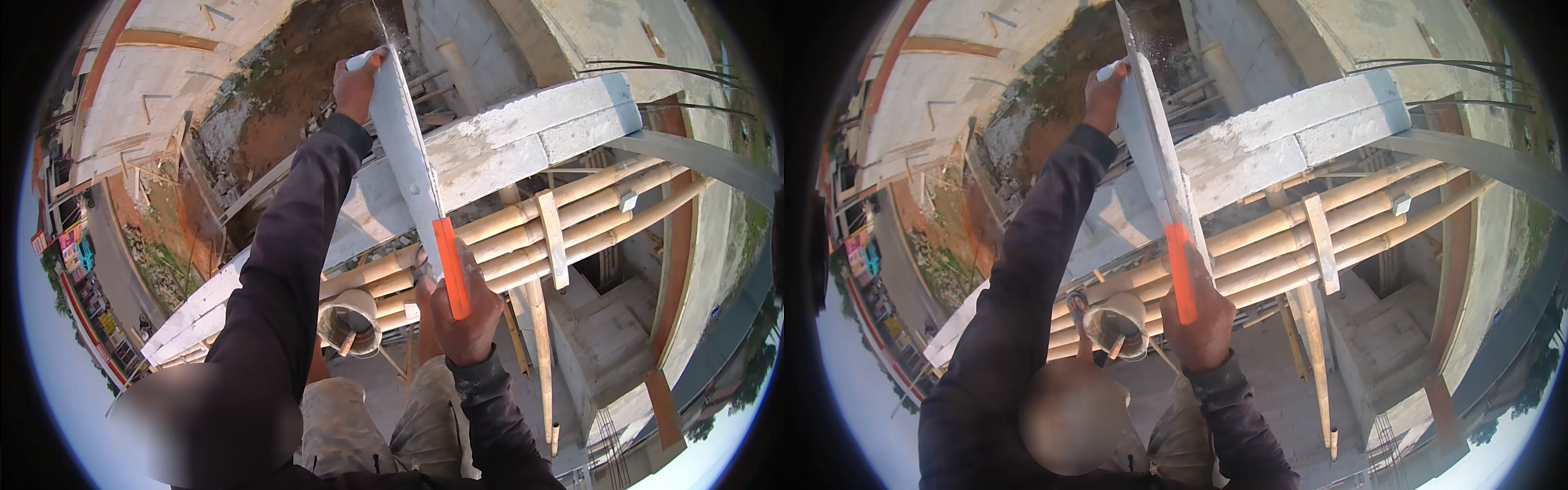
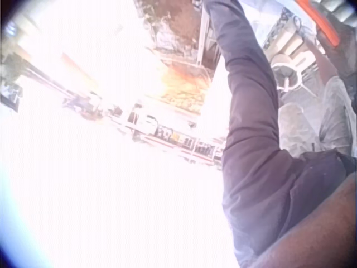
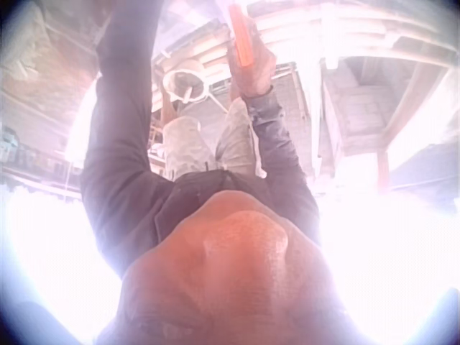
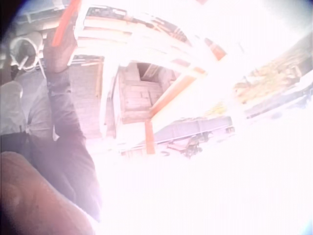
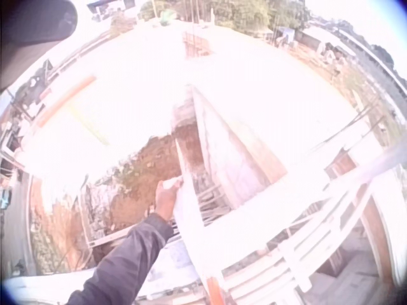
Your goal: The person places white blocks onto a bamboo scaffold, applies cement with a trowel to the joints, and saws a block to size before setting it in place. The work continues with additional blocks being aligned and cemented along the scaffold.
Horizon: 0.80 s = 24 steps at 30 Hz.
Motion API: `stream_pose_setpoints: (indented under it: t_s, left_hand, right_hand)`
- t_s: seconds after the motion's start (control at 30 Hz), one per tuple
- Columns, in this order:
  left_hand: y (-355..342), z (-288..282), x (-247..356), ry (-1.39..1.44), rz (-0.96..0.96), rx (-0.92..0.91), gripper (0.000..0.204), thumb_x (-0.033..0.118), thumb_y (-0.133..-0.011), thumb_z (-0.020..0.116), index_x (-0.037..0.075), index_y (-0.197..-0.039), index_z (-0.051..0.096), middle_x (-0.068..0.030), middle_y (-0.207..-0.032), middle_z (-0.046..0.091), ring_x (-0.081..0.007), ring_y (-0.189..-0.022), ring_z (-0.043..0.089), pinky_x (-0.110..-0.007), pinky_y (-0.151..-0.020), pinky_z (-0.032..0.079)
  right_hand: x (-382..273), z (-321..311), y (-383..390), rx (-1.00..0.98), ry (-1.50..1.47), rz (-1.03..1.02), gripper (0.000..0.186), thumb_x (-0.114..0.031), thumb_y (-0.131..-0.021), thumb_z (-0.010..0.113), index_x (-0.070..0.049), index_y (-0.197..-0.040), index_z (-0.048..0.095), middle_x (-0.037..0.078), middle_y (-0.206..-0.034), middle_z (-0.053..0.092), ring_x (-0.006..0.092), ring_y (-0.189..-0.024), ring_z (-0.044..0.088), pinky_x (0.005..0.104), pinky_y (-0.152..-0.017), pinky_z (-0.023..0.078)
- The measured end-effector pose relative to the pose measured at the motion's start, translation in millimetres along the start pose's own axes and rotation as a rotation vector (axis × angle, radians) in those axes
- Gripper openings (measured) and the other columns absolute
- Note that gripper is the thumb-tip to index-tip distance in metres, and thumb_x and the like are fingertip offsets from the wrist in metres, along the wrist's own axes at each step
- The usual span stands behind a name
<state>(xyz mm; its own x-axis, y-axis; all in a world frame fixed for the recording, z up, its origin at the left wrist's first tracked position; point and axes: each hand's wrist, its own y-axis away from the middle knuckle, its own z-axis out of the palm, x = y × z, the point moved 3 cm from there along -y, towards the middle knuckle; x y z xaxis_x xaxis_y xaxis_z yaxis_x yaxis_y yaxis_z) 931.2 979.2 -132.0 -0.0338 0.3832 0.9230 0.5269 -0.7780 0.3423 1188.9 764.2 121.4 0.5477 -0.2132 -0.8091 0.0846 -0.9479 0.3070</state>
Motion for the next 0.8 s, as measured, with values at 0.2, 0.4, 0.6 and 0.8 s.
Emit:
stream_pose_setpoints:
  t_s: [0.2,0.4,0.6,0.8]
  left_hand:
    - [9.0,1.3,10.2,0.053,0.006,-0.034,0.067,0.046,-0.077,0.086,-0.001,-0.114,0.054,-0.0119,-0.099,0.066,-0.0197,-0.083,0.068,-0.035,-0.071,0.056]
    - [5.6,0.5,17.4,0.068,-0.003,-0.022,0.067,0.044,-0.078,0.086,0.000,-0.116,0.053,-0.0116,-0.099,0.066,-0.0189,-0.082,0.067,-0.034,-0.071,0.056]
    - [8.3,2.5,16.4,0.022,0.030,-0.023,0.067,0.046,-0.075,0.087,0.001,-0.113,0.055,-0.0110,-0.099,0.065,-0.0188,-0.083,0.066,-0.035,-0.072,0.056]
    - [12.4,-1.6,17.9,0.048,0.032,-0.010,0.070,0.053,-0.074,0.087,0.001,-0.110,0.057,-0.0097,-0.097,0.064,-0.0207,-0.084,0.066,-0.036,-0.073,0.055]
  right_hand:
    - [20.4,9.9,-30.3,-0.018,-0.069,-0.012,0.056,-0.006,-0.081,0.059,0.002,-0.137,0.054,0.023,-0.106,0.071,0.0363,-0.077,0.072,0.0425,-0.067,0.058]
    - [37.8,37.5,-44.4,-0.003,-0.084,0.018,0.061,-0.005,-0.080,0.059,-0.001,-0.140,0.053,0.024,-0.094,0.070,0.0387,-0.077,0.070,0.0421,-0.069,0.058]
    - [54.2,9.8,6.2,-0.004,-0.084,-0.033,0.057,-0.006,-0.082,0.059,-0.001,-0.138,0.055,0.021,-0.093,0.071,0.0324,-0.076,0.071,0.0381,-0.067,0.057]
    - [73.3,45.0,-43.4,0.052,-0.056,-0.100,0.044,-0.006,-0.082,0.060,0.003,-0.125,0.061,0.019,-0.092,0.070,0.0284,-0.073,0.071,0.0360,-0.066,0.057]
